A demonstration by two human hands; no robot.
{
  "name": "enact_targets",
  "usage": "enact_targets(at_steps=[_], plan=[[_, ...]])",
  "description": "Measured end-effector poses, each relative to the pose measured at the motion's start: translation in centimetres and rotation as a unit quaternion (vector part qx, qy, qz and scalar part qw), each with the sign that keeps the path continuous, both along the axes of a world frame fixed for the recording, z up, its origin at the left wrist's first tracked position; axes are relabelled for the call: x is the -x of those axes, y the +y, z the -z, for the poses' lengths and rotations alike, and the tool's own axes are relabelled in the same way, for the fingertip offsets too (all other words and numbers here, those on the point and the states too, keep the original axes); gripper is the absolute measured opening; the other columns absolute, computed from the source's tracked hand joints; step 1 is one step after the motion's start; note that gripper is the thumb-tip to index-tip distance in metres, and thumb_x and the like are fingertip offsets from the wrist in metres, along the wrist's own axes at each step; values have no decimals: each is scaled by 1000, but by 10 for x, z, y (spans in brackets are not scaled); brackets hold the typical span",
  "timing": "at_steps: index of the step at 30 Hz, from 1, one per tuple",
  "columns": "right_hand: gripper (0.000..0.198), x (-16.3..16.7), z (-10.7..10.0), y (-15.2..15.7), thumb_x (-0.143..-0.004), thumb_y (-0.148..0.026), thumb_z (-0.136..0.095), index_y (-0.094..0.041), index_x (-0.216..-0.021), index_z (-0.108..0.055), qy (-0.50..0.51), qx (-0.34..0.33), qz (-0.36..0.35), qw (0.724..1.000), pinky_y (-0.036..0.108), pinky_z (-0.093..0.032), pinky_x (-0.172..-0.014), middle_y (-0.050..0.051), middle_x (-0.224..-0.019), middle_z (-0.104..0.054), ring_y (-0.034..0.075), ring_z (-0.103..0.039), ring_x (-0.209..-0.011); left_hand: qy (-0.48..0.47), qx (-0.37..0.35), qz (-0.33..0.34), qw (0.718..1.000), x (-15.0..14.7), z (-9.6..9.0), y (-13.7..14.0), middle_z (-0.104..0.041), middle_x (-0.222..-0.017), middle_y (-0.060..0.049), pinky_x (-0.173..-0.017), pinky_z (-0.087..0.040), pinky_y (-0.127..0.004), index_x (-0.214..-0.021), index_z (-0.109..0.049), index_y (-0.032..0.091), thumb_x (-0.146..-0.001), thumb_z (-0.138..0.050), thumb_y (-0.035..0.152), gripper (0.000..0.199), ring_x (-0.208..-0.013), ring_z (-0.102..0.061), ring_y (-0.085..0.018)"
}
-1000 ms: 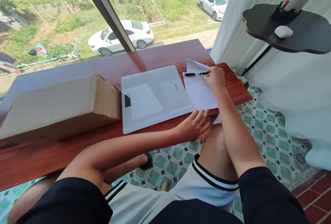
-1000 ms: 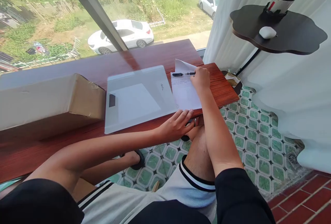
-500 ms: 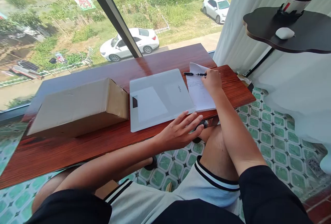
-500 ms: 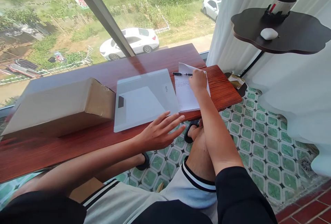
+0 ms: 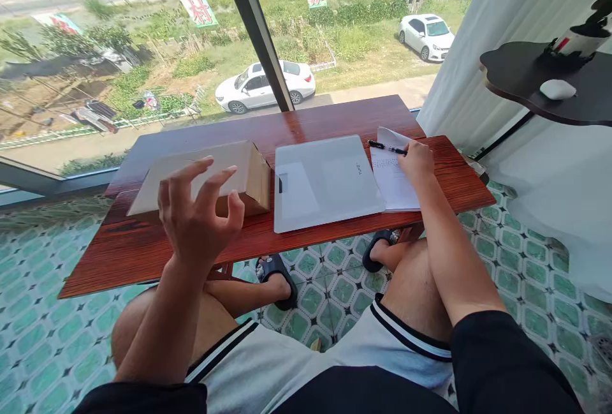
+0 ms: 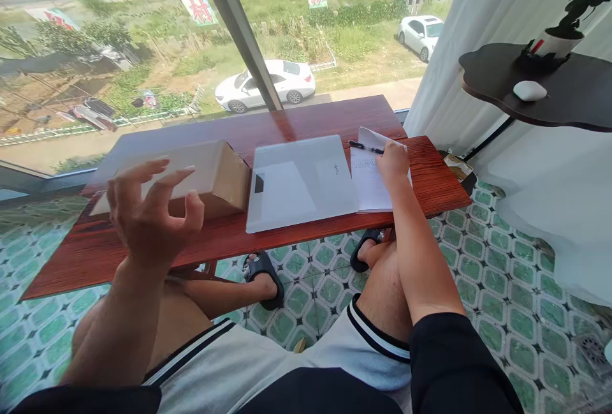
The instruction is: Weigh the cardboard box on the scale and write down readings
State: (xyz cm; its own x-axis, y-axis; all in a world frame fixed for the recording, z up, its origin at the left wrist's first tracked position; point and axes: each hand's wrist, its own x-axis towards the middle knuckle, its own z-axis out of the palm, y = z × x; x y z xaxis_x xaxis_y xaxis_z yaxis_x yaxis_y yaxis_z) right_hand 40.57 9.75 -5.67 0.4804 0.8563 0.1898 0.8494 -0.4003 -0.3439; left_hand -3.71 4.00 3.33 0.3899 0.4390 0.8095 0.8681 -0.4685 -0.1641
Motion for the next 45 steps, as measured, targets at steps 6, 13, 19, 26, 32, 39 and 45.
enact_targets(at_steps=[6,13,19,26,32,39,45], plan=[[36,18,-15,0,-79,-17,-56,-8,-113,-66,-17,-29,15,999,46,-51,-83,23,-98,-71,35,-65,-94,-97,-25,-85,991,60,5,25,-68,-121,-14,-93,-50,-48,-109,-75,17,-72,-60,29,41,-107,-64,-31],[31,77,-47,2,-88,-14,-40,-17,-108,-63,-10,-144,-61,988,39,-48,-79,14,-99,-70,29,-65,-92,-205,-78,-133,966,105,15,42,-70,-110,-15,-94,-50,-49,-104,-74,11,-72,-55,17,38,-107,-64,-31],[22,146,-60,-7,-89,-14,-42,-22,-100,-60,29,-205,-192,959,34,-50,-87,7,-97,-70,21,-64,-90,-387,32,-196,900,126,31,48,-67,-119,-16,-81,-53,-37,-115,-69,7,-68,-53,4,50,-108,-61,-27],[29,223,-74,-30,-95,-35,-48,-20,-117,-61,233,-200,-360,881,37,-57,-81,11,-112,-70,23,-67,-103,-473,128,-116,864,124,45,44,-68,-125,-16,-91,-55,-34,-129,-59,8,-81,-52,12,49,-107,-67,-21],[58,262,-56,-44,-91,-43,-62,-20,-142,-49,319,-129,-411,844,47,-57,-99,16,-140,-60,28,-58,-129,-524,174,-55,832,123,51,46,-70,-120,-14,-97,-54,-36,-130,-56,14,-81,-55,18,49,-109,-69,-23],[74,279,-26,-45,-84,-39,-72,-15,-149,-46,369,-68,-406,833,50,-49,-114,17,-151,-54,30,-53,-138,-542,198,-64,814,129,55,45,-69,-119,-11,-102,-50,-38,-129,-58,15,-82,-58,19,47,-114,-66,-25],[75,287,-20,-41,-82,-35,-75,-15,-149,-48,374,-62,-407,831,48,-49,-114,15,-150,-55,29,-55,-137,-534,239,-92,805,136,56,40,-72,-110,-9,-93,-52,-39,-118,-64,17,-83,-59,28,37,-103,-68,-25]])
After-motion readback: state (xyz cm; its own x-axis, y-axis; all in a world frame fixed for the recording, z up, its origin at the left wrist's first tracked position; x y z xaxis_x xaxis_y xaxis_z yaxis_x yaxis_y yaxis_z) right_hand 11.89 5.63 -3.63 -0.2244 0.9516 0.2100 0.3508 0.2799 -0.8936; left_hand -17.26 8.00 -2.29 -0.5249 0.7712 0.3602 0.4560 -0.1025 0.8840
